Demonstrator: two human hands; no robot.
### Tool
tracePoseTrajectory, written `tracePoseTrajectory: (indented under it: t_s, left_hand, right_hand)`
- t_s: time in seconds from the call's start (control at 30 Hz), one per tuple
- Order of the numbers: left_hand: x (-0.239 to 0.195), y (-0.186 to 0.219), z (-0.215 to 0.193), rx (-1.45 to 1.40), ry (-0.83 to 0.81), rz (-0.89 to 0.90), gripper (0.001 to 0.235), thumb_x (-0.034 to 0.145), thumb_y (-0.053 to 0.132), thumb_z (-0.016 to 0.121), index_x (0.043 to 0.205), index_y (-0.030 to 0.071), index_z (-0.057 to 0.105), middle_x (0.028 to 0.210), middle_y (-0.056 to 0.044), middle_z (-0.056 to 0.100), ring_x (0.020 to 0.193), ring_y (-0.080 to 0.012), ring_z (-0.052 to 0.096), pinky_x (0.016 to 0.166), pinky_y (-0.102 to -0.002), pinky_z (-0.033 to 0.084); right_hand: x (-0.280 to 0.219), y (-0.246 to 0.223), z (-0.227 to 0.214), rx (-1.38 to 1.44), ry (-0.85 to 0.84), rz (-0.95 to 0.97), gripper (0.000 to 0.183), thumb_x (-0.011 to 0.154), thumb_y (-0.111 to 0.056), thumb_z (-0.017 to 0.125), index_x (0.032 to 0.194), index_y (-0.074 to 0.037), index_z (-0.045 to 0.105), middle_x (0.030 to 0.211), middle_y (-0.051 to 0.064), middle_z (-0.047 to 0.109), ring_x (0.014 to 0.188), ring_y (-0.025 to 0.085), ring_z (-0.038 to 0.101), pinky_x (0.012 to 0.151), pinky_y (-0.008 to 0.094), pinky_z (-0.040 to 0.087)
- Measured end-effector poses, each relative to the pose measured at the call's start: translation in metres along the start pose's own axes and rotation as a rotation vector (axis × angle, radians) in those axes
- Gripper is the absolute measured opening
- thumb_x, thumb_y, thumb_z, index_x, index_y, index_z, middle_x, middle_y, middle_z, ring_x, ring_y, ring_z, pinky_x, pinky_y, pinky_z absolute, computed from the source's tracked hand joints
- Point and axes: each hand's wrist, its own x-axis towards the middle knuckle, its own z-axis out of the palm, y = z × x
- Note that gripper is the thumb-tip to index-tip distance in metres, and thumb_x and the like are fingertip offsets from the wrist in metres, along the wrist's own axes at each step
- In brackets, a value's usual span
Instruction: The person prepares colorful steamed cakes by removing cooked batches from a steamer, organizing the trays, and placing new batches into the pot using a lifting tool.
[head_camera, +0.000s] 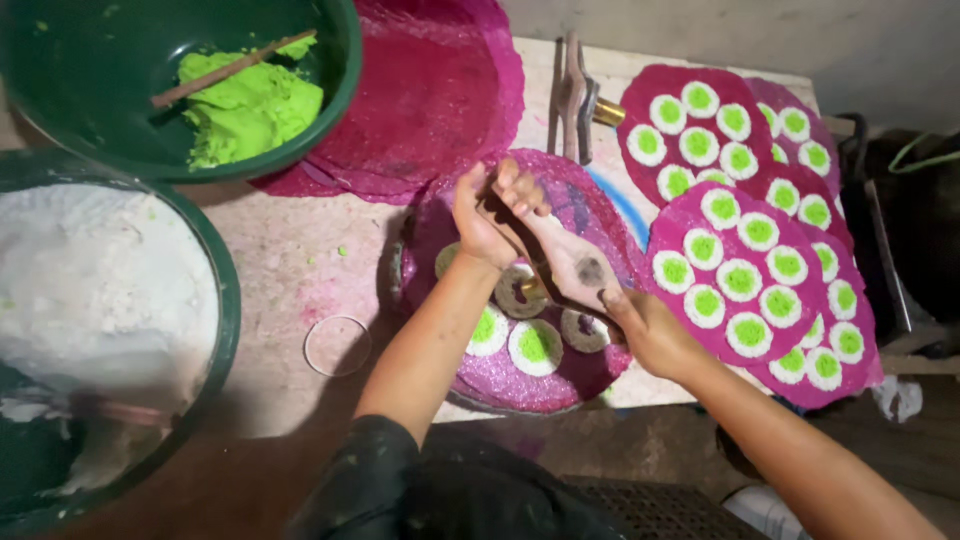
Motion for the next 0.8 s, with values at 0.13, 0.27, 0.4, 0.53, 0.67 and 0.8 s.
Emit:
tracePoseTrajectory:
  t_s: [0.13, 0.27, 0.4, 0.53, 0.67, 0.8]
  left_hand:
    - [0.004, 0.005, -0.032, 0.019, -0.001, 0.002, 0.039, 0.098, 0.05, 0.044, 0.081, 0.016, 0.048, 0.068, 0.005, 0.041, 0.068, -0.0141, 0.044, 0.077, -0.037, 0.044]
    - [0.0, 0.001, -0.047, 0.009, 0.103, -0.008, 0.039, 0.096, 0.051, 0.044, 0.08, 0.016, 0.048, 0.066, 0.004, 0.041, 0.066, -0.0141, 0.044, 0.076, -0.037, 0.044]
    - [0.007, 0.0, -0.034, 0.012, 0.133, 0.052, 0.037, 0.097, 0.048, 0.043, 0.079, 0.016, 0.048, 0.064, 0.004, 0.041, 0.063, -0.0144, 0.044, 0.073, -0.037, 0.044]
    - [0.015, 0.015, -0.003, 0.078, -0.004, -0.012, 0.038, 0.099, 0.048, 0.042, 0.083, 0.014, 0.049, 0.069, 0.002, 0.043, 0.066, -0.0149, 0.046, 0.074, -0.037, 0.045]
    - [0.011, 0.0, 0.03, 0.163, -0.003, -0.062, 0.03, 0.099, 0.041, 0.045, 0.087, 0.014, 0.05, 0.073, 0.002, 0.045, 0.072, -0.0158, 0.049, 0.08, -0.039, 0.046]
    - [0.012, -0.045, 0.035, 0.068, 0.028, -0.131, 0.028, 0.098, 0.039, 0.046, 0.085, 0.014, 0.048, 0.074, 0.001, 0.045, 0.074, -0.0166, 0.049, 0.083, -0.039, 0.046]
  right_hand:
    - [0.005, -0.021, 0.018, -0.024, 0.081, -0.013, 0.067, 0.099, -0.059, 0.036, 0.091, 0.001, 0.065, 0.063, 0.015, 0.063, 0.061, 0.026, 0.065, 0.063, 0.044, 0.05]
    - [0.008, -0.02, 0.014, 0.016, -0.039, 0.149, 0.074, 0.102, -0.059, 0.036, 0.085, 0.007, 0.067, 0.063, 0.018, 0.064, 0.061, 0.031, 0.067, 0.062, 0.048, 0.053]
    - [0.019, -0.008, 0.015, -0.087, 0.074, 0.033, 0.07, 0.1, -0.059, 0.038, 0.09, 0.003, 0.07, 0.061, 0.013, 0.065, 0.059, 0.027, 0.066, 0.063, 0.046, 0.051]
    - [0.027, 0.006, 0.027, 0.11, 0.121, -0.162, 0.071, 0.105, -0.062, 0.037, 0.091, 0.001, 0.066, 0.066, 0.007, 0.062, 0.064, 0.022, 0.06, 0.061, 0.042, 0.049]
    - [0.004, 0.028, 0.005, 0.131, -0.132, 0.216, 0.081, 0.108, -0.064, 0.019, 0.076, 0.0, 0.058, 0.056, 0.006, 0.045, 0.052, 0.021, 0.046, 0.05, 0.04, 0.036]
    - [-0.043, 0.041, -0.037, 0.241, -0.119, 0.096, 0.075, 0.1, -0.061, 0.022, 0.07, -0.006, 0.063, 0.054, 0.002, 0.055, 0.051, 0.017, 0.051, 0.05, 0.034, 0.042]
